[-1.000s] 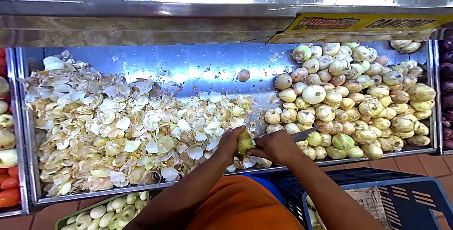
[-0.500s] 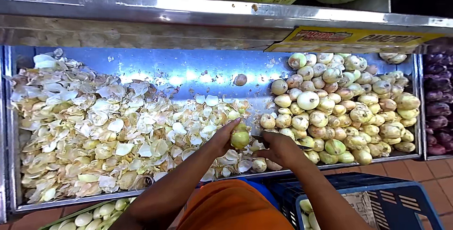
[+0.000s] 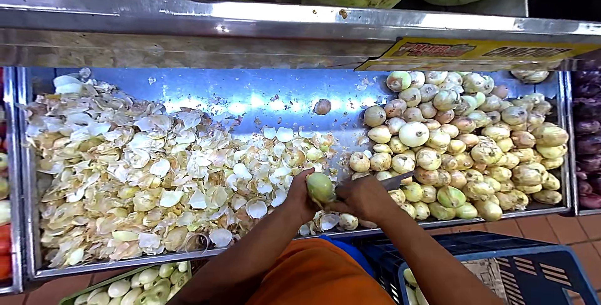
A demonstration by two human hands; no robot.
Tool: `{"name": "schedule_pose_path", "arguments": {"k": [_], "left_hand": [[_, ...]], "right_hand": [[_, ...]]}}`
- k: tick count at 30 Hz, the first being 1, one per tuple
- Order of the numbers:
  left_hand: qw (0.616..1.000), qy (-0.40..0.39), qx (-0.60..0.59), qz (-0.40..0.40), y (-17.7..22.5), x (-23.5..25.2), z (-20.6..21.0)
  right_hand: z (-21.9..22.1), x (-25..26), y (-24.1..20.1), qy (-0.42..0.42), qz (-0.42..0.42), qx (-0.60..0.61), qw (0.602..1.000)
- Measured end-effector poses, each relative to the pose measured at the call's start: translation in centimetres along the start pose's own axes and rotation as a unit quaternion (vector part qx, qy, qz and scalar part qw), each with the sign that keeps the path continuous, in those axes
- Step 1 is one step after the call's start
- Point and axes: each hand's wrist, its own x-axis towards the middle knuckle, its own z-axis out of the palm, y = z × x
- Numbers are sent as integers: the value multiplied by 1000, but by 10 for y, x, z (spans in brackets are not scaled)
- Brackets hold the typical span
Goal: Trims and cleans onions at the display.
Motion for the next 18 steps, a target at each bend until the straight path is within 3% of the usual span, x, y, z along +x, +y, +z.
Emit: {"name": "schedule_pose_path", "arguments": {"k": [5,9,11,14,18], "left_hand": [[999,46,23,10,2,6,-5],[992,99,30,68,7,16,-5],[993,86,49,69,20,24,-11],[992,18,112,62,32,11,-12],[980,-76,174,58,34,-1,-14]], "right_hand": [[9,-8,-8,-62,-6,8,998],[13,-17,-28,-93,-57,19,994],[10,-17,-27,-92,7,46,995],[-14,-6,-10,-150,201,105,962],[-27,6,2,-103,229,90,964]]}}
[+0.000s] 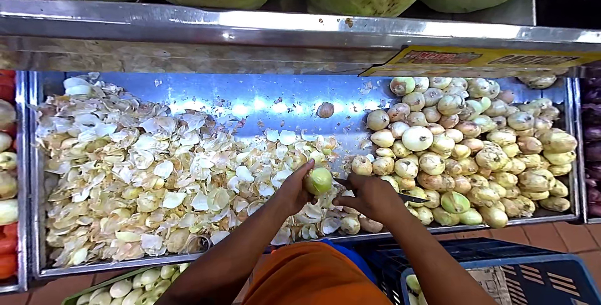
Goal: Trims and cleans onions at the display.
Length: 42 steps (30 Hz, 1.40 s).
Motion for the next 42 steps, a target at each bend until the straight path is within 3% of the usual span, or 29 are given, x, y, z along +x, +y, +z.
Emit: {"name": "schedule_pose_path", "arguments": {"k": [5,9,13,17,21,25,29,34,42], "left_hand": [[999,-29,-11,-9,-6,-2,6],[998,31,-39,-28,-15,-3,17],[987,132,-81,37,-29,3,32],[962,230,-129,66,-18,32,16],[987,117,-102,35,8,28,-1],[998,10,10,64,11,4,-4],[996,-34,45,71,3,-4,3],[999,-26,15,40,-6,-4,4],[997,55,47,15,-23,-6,13]], "right_hand": [[-3,5,-3,-7,-23,-15,1000],[6,9,-1,25,-79,-53,995],[19,15,3,76,-133,-78,985],[30,-1,-26,-87,-171,-97,977],[15,-4,-15,-98,-46,-27,994],[-1,-1,-2,-12,-6,-46,999],[-10,2,-8,5,13,-74,997],[-10,5,-6,-55,19,-103,993],[13,14,8,-60,-130,-154,978]]}}
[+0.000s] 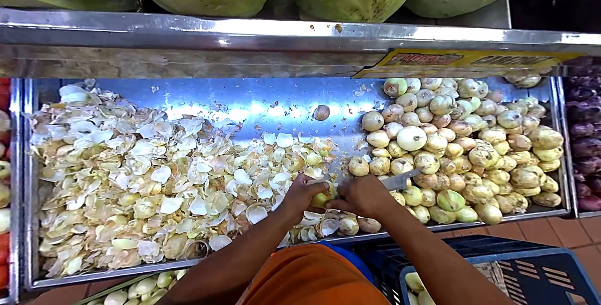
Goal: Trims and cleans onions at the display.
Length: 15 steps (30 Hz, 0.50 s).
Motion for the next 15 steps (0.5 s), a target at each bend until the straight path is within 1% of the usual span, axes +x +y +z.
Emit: {"name": "schedule_pose_path", "arguments": {"k": [3,5,8,11,15], "left_hand": [[998,49,33,-4,-11,1,10],[994,81,74,17,-20,8,15],[985,120,115,41,-30,17,22],[986,139,91,24,-37,24,29],[988,146,48,-22,-44,34,40]], "right_hand": [[10,-1,10,7,-63,-14,998],[14,-2,14,-9,-69,-22,997],[19,-5,17,-13,-54,-31,998],[23,-6,21,-36,-39,-38,998],[27,-7,30,-67,-24,-55,996]]}}
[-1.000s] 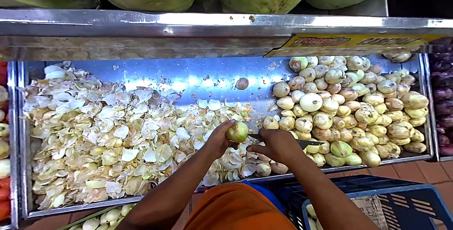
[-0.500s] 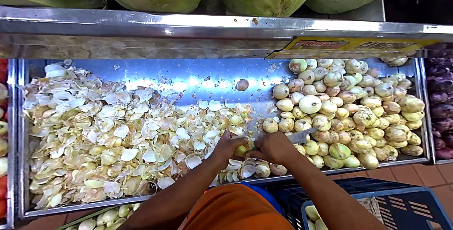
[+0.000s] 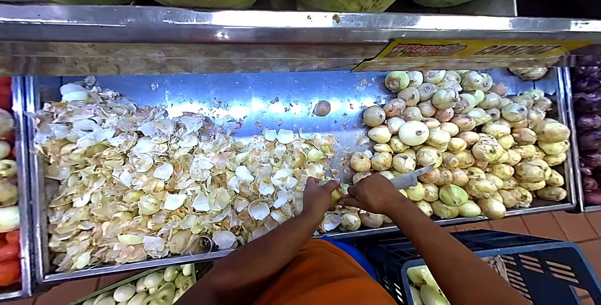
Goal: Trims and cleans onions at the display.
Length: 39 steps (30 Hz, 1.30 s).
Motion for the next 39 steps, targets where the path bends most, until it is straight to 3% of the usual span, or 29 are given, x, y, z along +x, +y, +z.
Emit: {"name": "schedule_pose_path", "arguments": {"k": [4,7,8,10,13,18,21,27,31,35,39], "left_hand": [[999,34,-15,-36,-3,10,12],[991,113,-60,-34,8,44,4],[990,102,-88,-38,18,56,-4],[990,7,-121,-66,42,67,-17],[991,-92,-66,-74,51,55,-37],[983,-175,-45,-41,53,31,-47],[976,-217,25,0,53,20,-47],[987,-142,79,15,56,7,-40],[994,-85,66,9,49,5,-33],[999,-36,16,-12,42,9,-22],[995,2,-74,-71,30,17,-8]], "right_hand": [[0,2,2,-40,4,-9,999],[6,6,-30,-97,-28,56,993],[13,7,-37,-103,-27,72,992],[24,9,-27,-76,36,124,989],[25,2,-8,-38,147,178,972],[4,-8,-4,55,163,234,957],[-9,1,-6,78,142,230,960],[-23,7,-13,79,115,148,979],[-14,12,-16,128,39,92,987],[-6,13,-11,187,20,42,981],[4,9,-7,179,12,13,984]]}}
